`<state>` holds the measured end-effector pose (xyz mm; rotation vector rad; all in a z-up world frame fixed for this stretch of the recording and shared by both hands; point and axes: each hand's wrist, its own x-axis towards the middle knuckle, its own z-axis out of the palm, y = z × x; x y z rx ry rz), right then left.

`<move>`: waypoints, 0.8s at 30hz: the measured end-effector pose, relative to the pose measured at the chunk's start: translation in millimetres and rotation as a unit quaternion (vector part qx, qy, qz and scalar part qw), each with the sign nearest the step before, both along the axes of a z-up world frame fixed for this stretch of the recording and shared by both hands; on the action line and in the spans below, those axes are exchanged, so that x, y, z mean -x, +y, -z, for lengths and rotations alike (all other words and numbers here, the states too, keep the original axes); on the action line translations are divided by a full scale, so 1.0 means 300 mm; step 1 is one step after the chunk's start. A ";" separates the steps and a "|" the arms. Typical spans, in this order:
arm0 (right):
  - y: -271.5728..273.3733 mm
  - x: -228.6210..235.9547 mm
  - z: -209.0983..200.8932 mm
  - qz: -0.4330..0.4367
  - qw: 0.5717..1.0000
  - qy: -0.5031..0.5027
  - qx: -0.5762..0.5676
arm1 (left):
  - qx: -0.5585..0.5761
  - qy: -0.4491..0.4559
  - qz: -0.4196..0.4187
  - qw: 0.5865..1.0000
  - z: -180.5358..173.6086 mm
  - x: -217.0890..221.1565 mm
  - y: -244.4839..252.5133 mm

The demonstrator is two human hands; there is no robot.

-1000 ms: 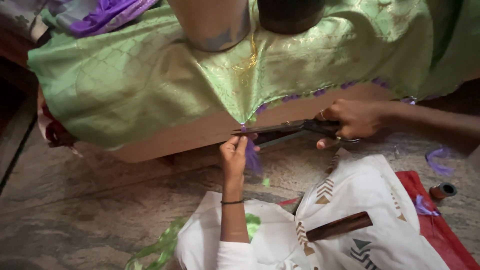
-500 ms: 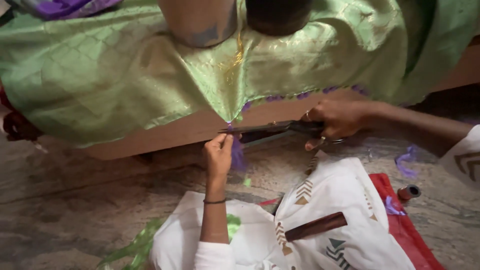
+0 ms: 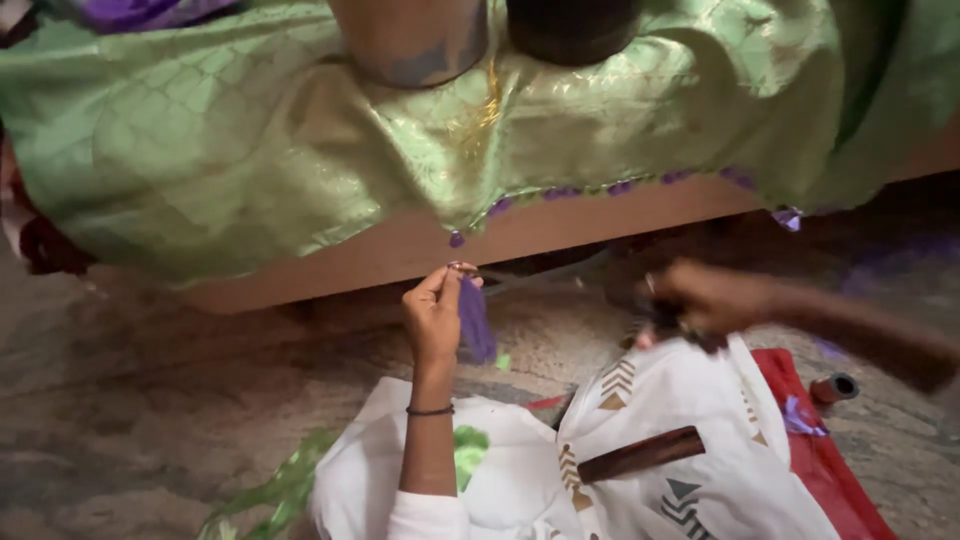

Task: The recorder is attaching and trimming ribbons on a piece of fabric.

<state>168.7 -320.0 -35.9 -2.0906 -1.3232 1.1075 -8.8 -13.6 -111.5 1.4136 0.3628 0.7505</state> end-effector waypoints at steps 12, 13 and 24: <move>-0.643 0.434 0.893 0.031 0.977 0.184 0.107 | 0.163 -0.035 0.055 0.985 0.155 -0.081 -0.052; -0.598 0.452 0.841 0.039 0.982 0.162 0.085 | 0.165 -0.035 0.053 0.984 0.143 -0.087 -0.070; 0.182 0.236 0.673 0.207 0.899 -0.201 -0.329 | 0.351 -0.043 0.084 0.932 0.194 -0.149 -0.186</move>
